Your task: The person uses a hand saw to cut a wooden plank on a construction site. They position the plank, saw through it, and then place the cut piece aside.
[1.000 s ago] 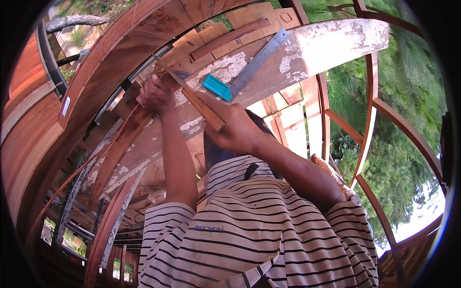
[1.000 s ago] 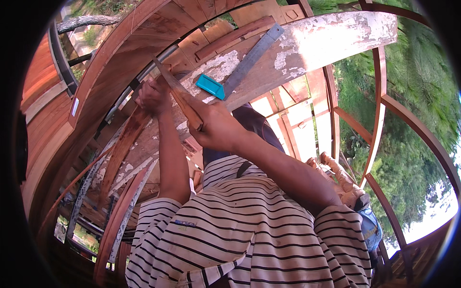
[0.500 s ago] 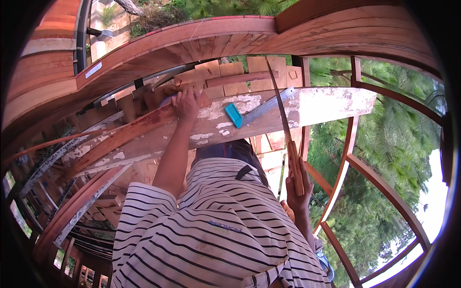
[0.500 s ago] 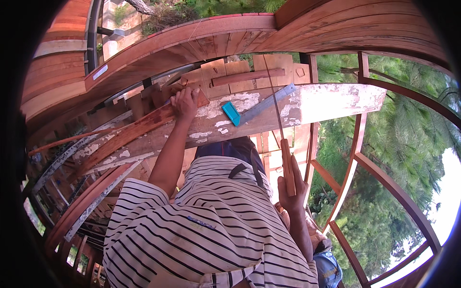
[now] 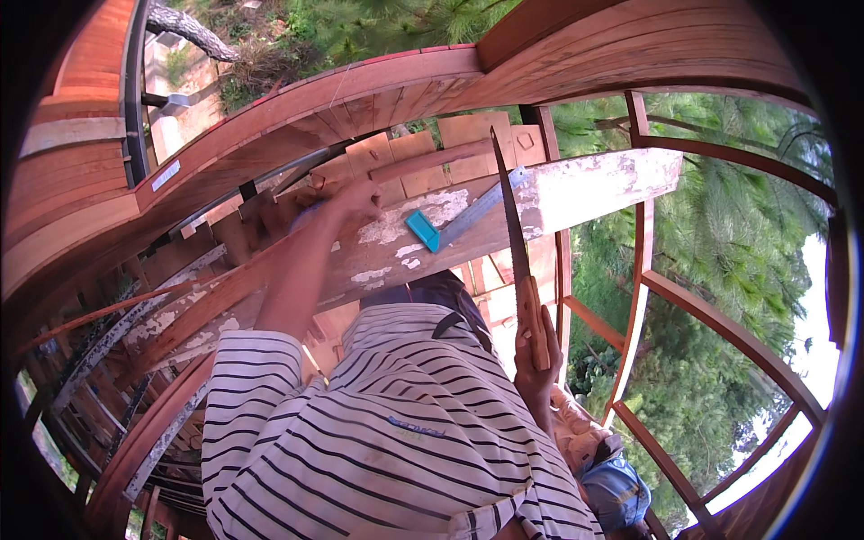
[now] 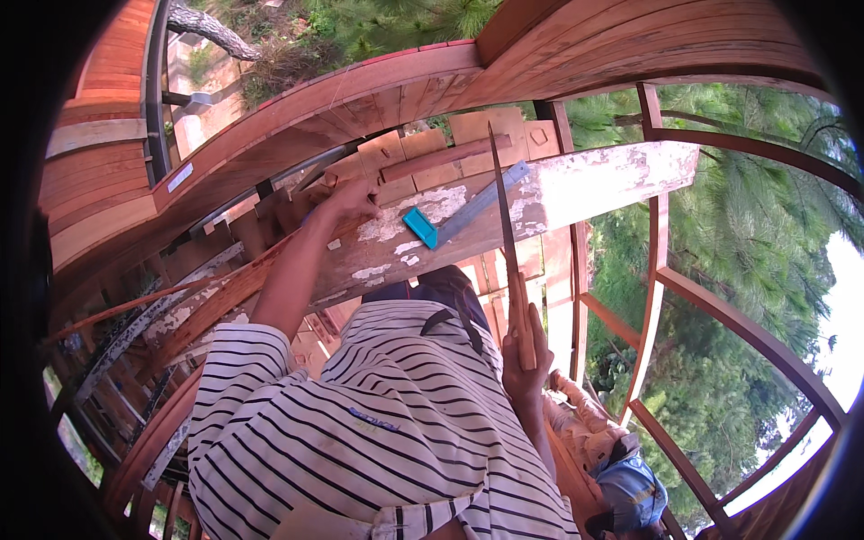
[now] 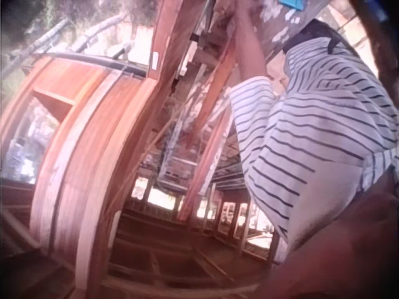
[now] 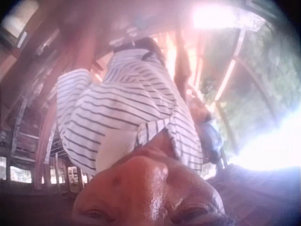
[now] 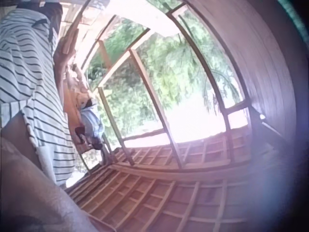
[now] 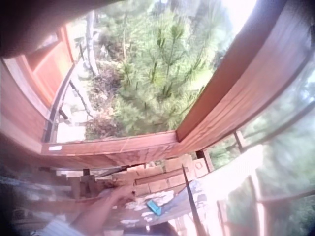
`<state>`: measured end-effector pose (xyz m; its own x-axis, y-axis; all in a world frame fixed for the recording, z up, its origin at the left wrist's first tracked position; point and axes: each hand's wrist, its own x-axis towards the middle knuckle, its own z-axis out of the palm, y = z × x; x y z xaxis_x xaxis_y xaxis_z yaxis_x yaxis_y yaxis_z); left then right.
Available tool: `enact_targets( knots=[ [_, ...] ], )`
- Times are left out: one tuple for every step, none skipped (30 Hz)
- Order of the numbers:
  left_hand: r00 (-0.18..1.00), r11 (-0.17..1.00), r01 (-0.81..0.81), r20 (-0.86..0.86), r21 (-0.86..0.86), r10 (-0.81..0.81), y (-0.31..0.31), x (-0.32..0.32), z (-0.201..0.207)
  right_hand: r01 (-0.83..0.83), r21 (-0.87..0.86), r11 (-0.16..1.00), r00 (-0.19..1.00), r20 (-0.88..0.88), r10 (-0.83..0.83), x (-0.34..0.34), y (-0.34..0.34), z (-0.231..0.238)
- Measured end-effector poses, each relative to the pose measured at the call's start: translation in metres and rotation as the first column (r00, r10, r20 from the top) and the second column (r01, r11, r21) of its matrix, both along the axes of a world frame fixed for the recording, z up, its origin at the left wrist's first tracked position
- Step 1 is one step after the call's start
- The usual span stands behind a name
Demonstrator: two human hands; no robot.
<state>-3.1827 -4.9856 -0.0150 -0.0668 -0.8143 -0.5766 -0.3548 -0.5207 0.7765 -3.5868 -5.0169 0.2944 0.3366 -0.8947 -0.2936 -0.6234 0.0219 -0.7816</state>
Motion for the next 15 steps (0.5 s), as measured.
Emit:
enact_targets(
  knots=[
    [1.000, 1.000, 0.015, -0.001, -0.009, -0.015, -0.001, -0.003, 0.009, 0.000, -0.003, 1.000, 0.999, -0.050, 0.000, -0.004, 0.003, 0.001],
    [0.995, 0.997, 0.027, 0.093, -0.071, -0.020, 0.001, -0.006, 0.016, 0.033, 0.005, 0.999, 0.998, -0.048, -0.033, -0.004, 0.005, 0.001],
    [0.980, 0.990, 0.049, 0.197, -0.134, -0.022, 0.004, -0.008, 0.021, 0.070, 0.013, 0.997, 0.997, -0.033, -0.070, -0.007, 0.008, -0.003],
    [0.955, 0.978, 0.077, 0.296, -0.196, -0.015, 0.005, -0.009, 0.026, 0.108, 0.021, 0.994, 0.994, -0.019, -0.107, -0.008, 0.011, -0.007],
    [0.938, 0.973, 0.105, 0.347, -0.205, -0.028, 0.006, -0.009, 0.031, 0.068, -0.083, 0.994, 0.997, -0.035, -0.071, -0.001, 0.008, -0.004],
    [0.917, 0.969, 0.128, 0.397, -0.212, -0.034, 0.008, -0.007, 0.035, 0.099, -0.040, 0.994, 0.994, -0.036, -0.100, -0.001, 0.008, -0.003],
    [0.894, 0.964, 0.150, 0.445, -0.218, -0.038, 0.008, -0.006, 0.038, 0.088, -0.065, 0.994, 0.996, -0.024, -0.089, 0.000, 0.006, -0.001],
    [0.897, 0.966, 0.155, 0.440, -0.208, -0.049, 0.009, -0.007, 0.041, 0.079, -0.087, 0.993, 0.997, -0.014, -0.080, 0.001, 0.006, 0.002],
    [0.899, 0.967, 0.158, 0.435, -0.198, -0.058, 0.008, -0.009, 0.043, 0.090, -0.124, 0.988, 0.996, 0.000, -0.091, 0.001, 0.006, 0.003],
    [0.901, 0.969, 0.160, 0.429, -0.188, -0.065, 0.006, -0.013, 0.044, 0.100, -0.160, 0.982, 0.995, 0.014, -0.099, 0.000, 0.005, 0.002],
    [0.876, 0.970, 0.188, 0.474, -0.155, -0.094, 0.006, -0.015, 0.042, 0.105, -0.192, 0.976, 0.994, 0.039, -0.099, -0.001, 0.005, 0.000],
    [0.848, 0.970, 0.211, 0.515, -0.121, -0.120, 0.005, -0.019, 0.039, 0.146, -0.194, 0.970, 0.989, 0.055, -0.138, -0.003, 0.006, -0.003],
    [0.819, 0.969, 0.230, 0.555, -0.085, -0.146, 0.005, -0.023, 0.036, 0.185, -0.194, 0.963, 0.982, 0.070, -0.174, -0.006, 0.006, -0.005],
    [0.820, 0.974, 0.221, 0.552, -0.056, -0.154, 0.006, -0.023, 0.035, 0.222, -0.191, 0.956, 0.974, 0.089, -0.208, -0.006, 0.006, -0.008],
    [0.821, 0.978, 0.209, 0.548, -0.027, -0.160, 0.007, -0.023, 0.034, 0.279, -0.088, 0.956, 0.953, 0.147, -0.264, -0.008, 0.005, -0.007]
  ],
)
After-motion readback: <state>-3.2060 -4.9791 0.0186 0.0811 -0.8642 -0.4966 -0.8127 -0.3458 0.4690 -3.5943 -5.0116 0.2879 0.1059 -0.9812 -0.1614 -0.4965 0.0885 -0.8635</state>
